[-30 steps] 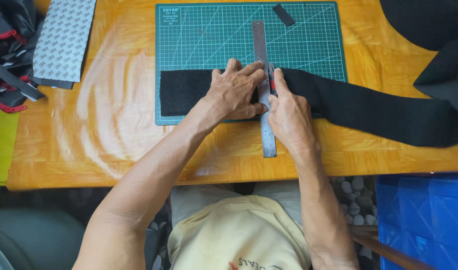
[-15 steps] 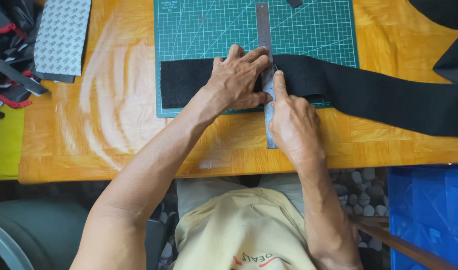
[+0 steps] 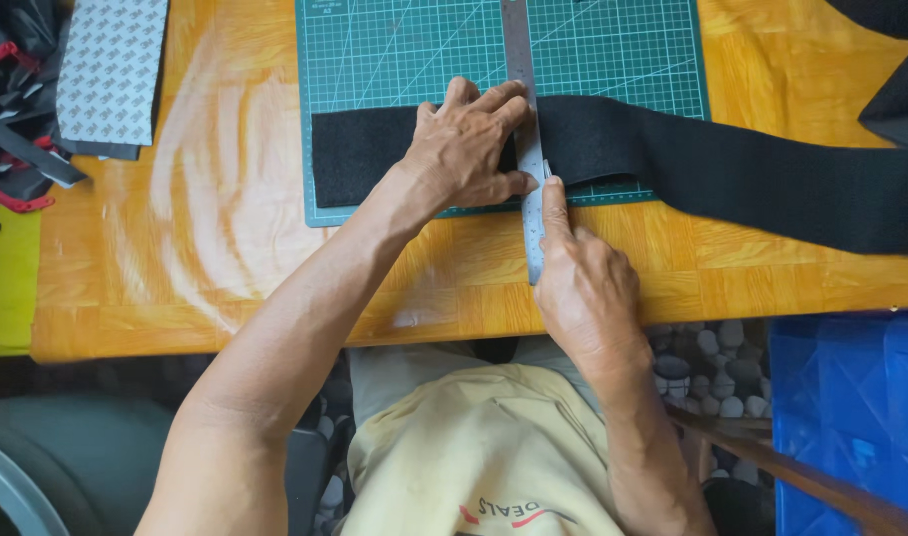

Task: The person uses a metal ruler and a red utility knife to cut a long strip of black fabric on a green cutting mat. They repeatedly align the ruler and slice along its edge to create straight cuts, separating the fabric into smaller rectangular pieces.

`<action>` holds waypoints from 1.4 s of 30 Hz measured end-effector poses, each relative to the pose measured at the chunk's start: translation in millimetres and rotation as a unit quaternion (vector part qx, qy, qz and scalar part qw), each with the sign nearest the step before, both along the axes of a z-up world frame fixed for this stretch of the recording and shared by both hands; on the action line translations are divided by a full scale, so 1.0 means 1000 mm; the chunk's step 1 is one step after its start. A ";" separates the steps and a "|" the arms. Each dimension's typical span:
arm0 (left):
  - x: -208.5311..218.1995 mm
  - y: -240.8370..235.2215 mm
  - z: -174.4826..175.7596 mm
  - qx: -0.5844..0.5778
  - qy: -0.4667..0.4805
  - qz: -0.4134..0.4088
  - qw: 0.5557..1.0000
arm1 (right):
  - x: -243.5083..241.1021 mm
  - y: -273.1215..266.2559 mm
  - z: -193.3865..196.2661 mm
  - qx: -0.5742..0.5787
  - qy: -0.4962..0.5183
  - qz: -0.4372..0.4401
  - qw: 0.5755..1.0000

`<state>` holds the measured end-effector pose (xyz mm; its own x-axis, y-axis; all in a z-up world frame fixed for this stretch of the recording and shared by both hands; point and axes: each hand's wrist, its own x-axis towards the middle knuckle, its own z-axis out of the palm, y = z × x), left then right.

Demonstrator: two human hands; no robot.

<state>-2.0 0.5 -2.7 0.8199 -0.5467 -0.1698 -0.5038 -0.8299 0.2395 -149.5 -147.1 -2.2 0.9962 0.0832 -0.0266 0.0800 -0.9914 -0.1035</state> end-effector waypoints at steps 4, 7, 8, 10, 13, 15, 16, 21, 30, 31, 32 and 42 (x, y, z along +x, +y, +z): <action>0.003 -0.002 0.003 0.010 -0.009 -0.002 1.000 | -0.012 -0.001 -0.003 0.005 0.009 -0.015 1.000; 0.002 -0.003 0.006 0.010 0.009 -0.004 1.000 | -0.018 -0.003 -0.012 -0.027 -0.022 -0.003 0.999; 0.002 -0.003 0.007 0.013 0.013 -0.001 1.000 | -0.019 -0.003 -0.011 -0.021 -0.018 -0.003 1.000; 0.002 -0.002 0.008 0.015 0.015 0.005 1.000 | -0.021 -0.002 -0.010 -0.015 -0.016 -0.001 1.000; 0.002 -0.001 0.007 0.022 0.017 0.005 1.000 | -0.026 0.000 -0.010 -0.015 -0.017 -0.013 1.000; 0.002 -0.001 0.003 -0.004 0.004 0.002 1.000 | -0.030 0.002 -0.005 -0.019 -0.031 -0.004 0.999; 0.002 -0.001 0.002 -0.006 0.008 0.001 1.000 | -0.036 0.001 -0.006 -0.020 -0.027 -0.005 0.999; 0.002 -0.001 0.006 0.012 0.012 -0.006 1.000 | -0.036 -0.003 0.008 0.067 0.018 -0.026 0.997; 0.001 -0.003 0.018 0.035 0.039 0.006 0.999 | 0.024 -0.011 0.049 0.214 -0.080 0.017 0.973; -0.002 -0.005 0.020 0.035 0.037 0.003 0.999 | 0.037 -0.011 0.041 0.213 -0.083 0.014 0.973; -0.005 -0.004 0.023 0.022 0.033 0.011 0.999 | 0.051 -0.010 0.034 0.225 -0.041 -0.020 0.973; -0.006 -0.001 0.019 0.003 0.014 0.023 1.000 | 0.079 -0.003 0.005 0.232 0.048 -0.066 0.969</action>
<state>-7.7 -0.6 16.5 0.8391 -0.5069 -0.1973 -0.4576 -0.8539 0.2478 -71.0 -150.1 2.5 0.9937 -0.0198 -0.1099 -0.0766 -0.8367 -0.5422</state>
